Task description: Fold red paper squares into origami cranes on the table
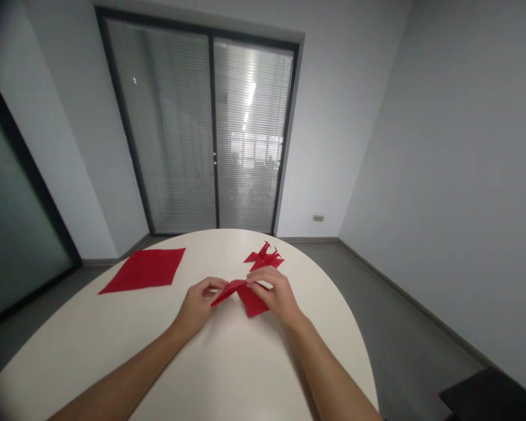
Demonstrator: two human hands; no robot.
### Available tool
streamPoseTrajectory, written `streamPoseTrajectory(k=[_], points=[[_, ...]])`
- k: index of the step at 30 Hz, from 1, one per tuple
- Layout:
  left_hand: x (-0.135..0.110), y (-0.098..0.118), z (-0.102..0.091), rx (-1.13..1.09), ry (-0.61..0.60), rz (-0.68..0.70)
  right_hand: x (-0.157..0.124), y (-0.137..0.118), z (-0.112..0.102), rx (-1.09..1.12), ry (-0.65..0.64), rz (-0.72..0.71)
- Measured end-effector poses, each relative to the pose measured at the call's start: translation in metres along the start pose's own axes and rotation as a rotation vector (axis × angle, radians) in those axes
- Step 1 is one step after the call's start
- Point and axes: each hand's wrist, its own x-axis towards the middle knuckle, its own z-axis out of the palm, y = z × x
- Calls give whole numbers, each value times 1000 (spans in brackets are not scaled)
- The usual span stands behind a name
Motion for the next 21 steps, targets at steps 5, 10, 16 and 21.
streamPoseTrajectory(k=[5, 10, 16, 21], points=[[-1, 2, -6, 137, 7, 156, 1, -12, 2, -23, -2, -77], [-2, 3, -17, 328, -16, 377, 0, -12, 4, -98, -130, -95], [-4, 2, -19, 577, -332, 512, -6, 16, 5, -229, -367, -10], [-9, -4, -13, 673, -520, 472, -11, 27, 4, -319, -437, 88]])
